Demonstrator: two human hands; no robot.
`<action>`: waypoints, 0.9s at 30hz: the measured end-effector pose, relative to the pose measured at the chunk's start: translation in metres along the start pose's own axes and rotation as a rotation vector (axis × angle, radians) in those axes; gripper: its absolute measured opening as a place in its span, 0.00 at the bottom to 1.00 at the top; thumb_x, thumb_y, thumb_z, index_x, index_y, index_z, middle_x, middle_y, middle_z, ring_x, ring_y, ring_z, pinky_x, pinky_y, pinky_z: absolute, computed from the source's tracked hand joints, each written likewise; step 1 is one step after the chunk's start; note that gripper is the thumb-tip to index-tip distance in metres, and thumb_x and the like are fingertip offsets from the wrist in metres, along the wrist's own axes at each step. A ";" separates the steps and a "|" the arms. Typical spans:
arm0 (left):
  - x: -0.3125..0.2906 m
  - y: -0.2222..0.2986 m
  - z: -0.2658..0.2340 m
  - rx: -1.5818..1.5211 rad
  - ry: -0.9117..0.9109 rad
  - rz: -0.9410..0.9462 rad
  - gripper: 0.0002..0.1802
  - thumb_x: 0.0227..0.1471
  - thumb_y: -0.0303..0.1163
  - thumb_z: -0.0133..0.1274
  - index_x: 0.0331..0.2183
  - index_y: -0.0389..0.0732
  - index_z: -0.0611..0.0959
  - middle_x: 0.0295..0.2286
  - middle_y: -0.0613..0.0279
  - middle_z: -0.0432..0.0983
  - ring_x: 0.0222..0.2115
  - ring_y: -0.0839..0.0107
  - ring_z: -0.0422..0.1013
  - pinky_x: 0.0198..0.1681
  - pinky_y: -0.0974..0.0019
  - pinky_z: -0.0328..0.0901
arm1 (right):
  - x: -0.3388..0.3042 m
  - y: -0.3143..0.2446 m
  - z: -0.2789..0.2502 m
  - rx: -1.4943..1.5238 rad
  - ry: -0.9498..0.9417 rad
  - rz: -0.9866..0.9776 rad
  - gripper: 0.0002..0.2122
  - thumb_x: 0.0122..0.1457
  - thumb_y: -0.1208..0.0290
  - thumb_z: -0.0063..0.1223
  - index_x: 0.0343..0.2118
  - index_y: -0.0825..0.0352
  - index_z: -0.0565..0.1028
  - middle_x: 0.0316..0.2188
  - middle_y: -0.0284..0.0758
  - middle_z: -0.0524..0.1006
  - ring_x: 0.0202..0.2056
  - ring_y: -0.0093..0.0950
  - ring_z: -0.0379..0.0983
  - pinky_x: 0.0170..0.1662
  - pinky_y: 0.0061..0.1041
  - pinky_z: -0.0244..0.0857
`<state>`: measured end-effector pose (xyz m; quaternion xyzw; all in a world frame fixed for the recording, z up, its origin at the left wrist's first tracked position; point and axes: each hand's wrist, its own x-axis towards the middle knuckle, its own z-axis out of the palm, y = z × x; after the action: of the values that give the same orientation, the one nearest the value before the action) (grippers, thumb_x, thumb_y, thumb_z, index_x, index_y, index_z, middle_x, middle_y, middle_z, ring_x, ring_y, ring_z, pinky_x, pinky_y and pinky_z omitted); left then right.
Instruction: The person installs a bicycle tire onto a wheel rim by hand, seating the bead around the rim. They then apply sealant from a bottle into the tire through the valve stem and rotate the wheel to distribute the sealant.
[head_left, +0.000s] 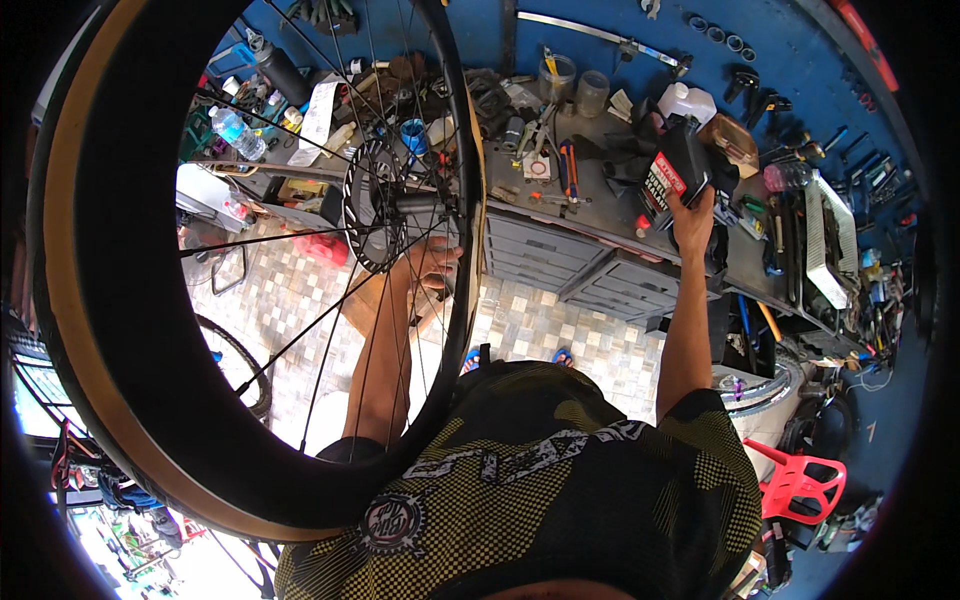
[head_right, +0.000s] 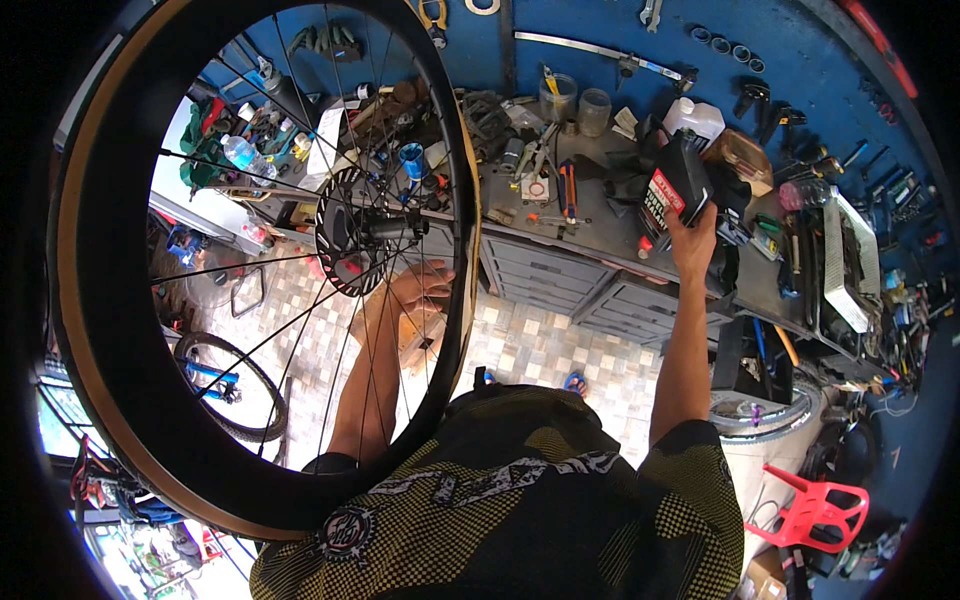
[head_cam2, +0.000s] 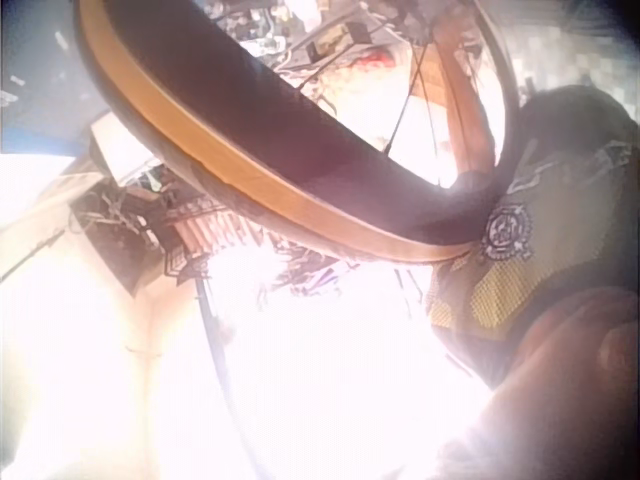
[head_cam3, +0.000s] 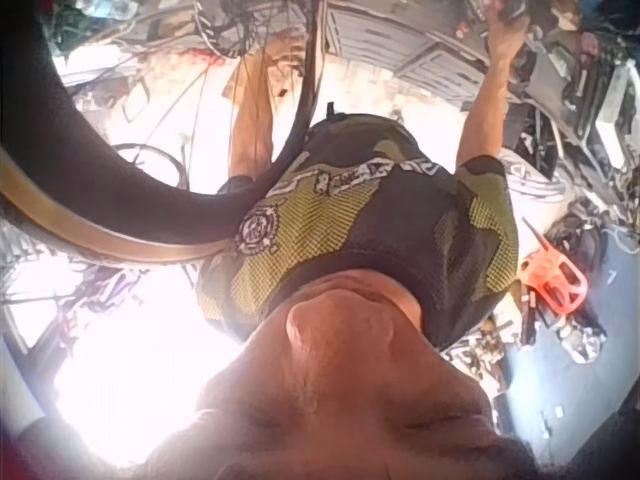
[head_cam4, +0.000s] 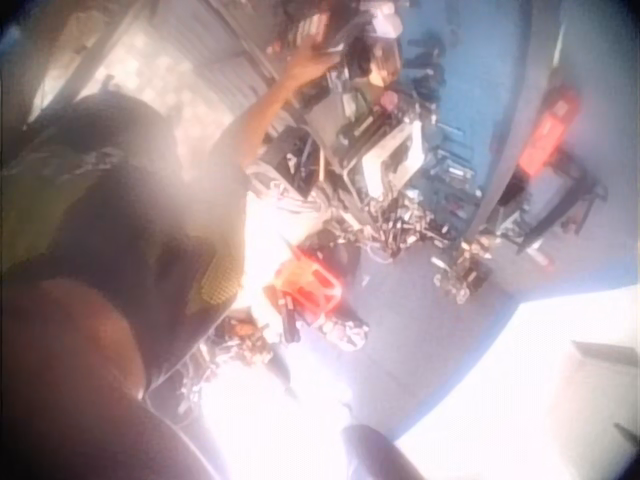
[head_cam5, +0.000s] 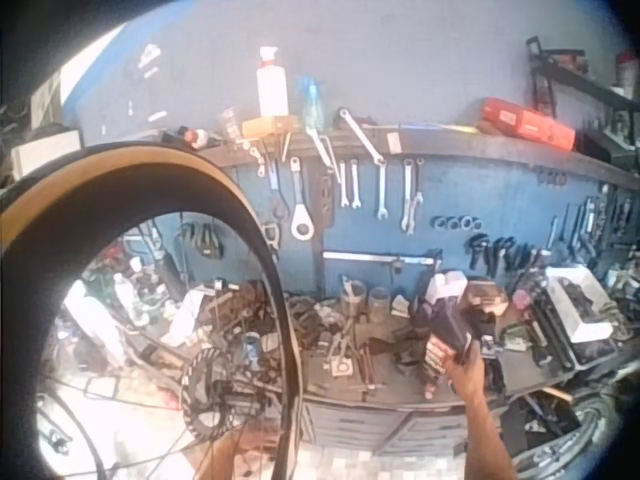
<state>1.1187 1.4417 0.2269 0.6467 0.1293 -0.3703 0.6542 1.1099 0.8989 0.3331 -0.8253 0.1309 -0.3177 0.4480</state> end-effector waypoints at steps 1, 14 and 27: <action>0.000 -0.004 -0.007 -0.053 0.005 0.012 0.55 0.49 0.51 0.72 0.68 0.40 0.62 0.56 0.50 0.74 0.56 0.50 0.72 0.55 0.37 0.69 | -0.004 -0.004 0.002 0.055 -0.022 -0.013 0.24 0.56 0.64 0.70 0.49 0.71 0.72 0.39 0.44 0.84 0.40 0.33 0.81 0.46 0.31 0.72; -0.141 0.149 -0.014 -0.497 0.653 1.097 0.37 0.69 0.61 0.41 0.54 0.34 0.77 0.50 0.49 0.78 0.51 0.57 0.74 0.56 0.50 0.67 | -0.037 0.007 0.040 0.103 -0.122 0.054 0.28 0.55 0.60 0.73 0.50 0.72 0.69 0.41 0.40 0.83 0.41 0.26 0.78 0.46 0.26 0.71; -0.313 0.259 0.073 -0.159 -0.231 1.472 0.65 0.45 0.74 0.57 0.62 0.23 0.64 0.53 0.40 0.72 0.58 0.50 0.67 0.67 0.45 0.54 | -0.118 -0.027 0.049 -0.077 0.082 -0.258 0.39 0.57 0.57 0.72 0.64 0.75 0.64 0.55 0.51 0.70 0.57 0.43 0.68 0.61 0.39 0.63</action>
<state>1.0484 1.4440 0.6337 0.4740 -0.3800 0.1081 0.7870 1.0489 1.0054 0.2877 -0.8381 0.0537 -0.4009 0.3659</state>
